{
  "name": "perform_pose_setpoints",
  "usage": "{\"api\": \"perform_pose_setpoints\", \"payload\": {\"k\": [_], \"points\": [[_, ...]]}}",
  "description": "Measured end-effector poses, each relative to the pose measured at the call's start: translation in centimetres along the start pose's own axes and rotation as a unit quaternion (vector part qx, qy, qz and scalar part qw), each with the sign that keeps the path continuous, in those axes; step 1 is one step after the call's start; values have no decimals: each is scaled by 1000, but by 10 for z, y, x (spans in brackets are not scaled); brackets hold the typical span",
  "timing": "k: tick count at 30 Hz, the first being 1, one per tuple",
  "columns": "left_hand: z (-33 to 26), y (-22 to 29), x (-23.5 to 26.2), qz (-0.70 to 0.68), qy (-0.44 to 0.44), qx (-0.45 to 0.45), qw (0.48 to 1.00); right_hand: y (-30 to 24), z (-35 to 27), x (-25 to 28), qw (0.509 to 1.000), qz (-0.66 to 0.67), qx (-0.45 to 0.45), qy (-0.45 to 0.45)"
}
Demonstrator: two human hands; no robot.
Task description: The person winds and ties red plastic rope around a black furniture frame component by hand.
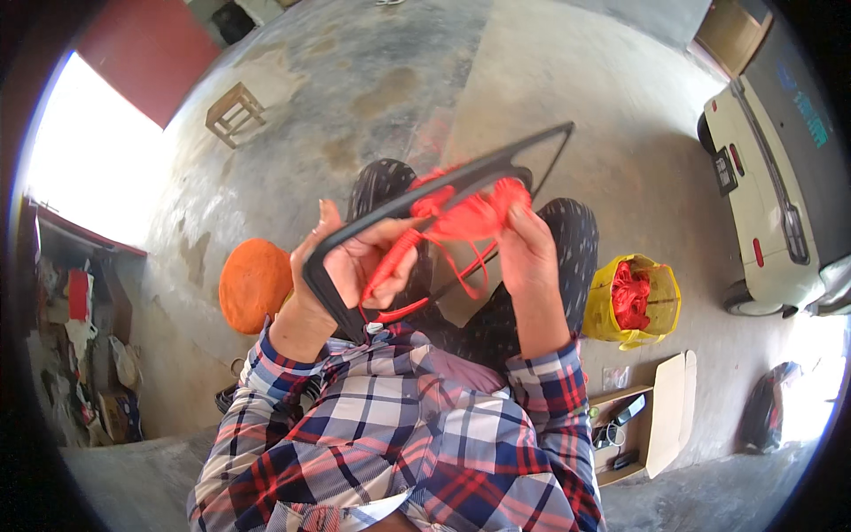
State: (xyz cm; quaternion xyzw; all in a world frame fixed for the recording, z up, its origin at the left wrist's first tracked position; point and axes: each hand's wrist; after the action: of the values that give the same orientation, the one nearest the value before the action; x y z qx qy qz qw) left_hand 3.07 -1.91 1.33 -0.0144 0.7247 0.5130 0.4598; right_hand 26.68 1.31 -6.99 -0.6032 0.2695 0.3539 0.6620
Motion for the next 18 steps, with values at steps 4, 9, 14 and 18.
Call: {"api": "perform_pose_setpoints", "payload": {"k": [4,9,14,18], "points": [[3,11,8,39,128,-92,987,-34,-36,-7,998,47,25,27],[-10,25,39,26,180,-109,977,-102,-63,-20,959,206,63,-184],[-8,31,36,68,112,-137,982,-118,-79,-21,955,141,59,-252],[-12,30,45,67,122,-138,981,-110,-78,-4,975,146,3,-165]]}}
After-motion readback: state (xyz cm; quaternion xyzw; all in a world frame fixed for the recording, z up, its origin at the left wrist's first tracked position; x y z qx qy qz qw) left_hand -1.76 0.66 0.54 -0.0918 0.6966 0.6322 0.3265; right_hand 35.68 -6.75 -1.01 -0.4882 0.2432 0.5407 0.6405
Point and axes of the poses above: each hand's wrist, its own z-axis towards the middle knuckle, its own x-axis out of the back of the hand, y = z × x, and after that the axes turned 1 degree about -x, right-handed
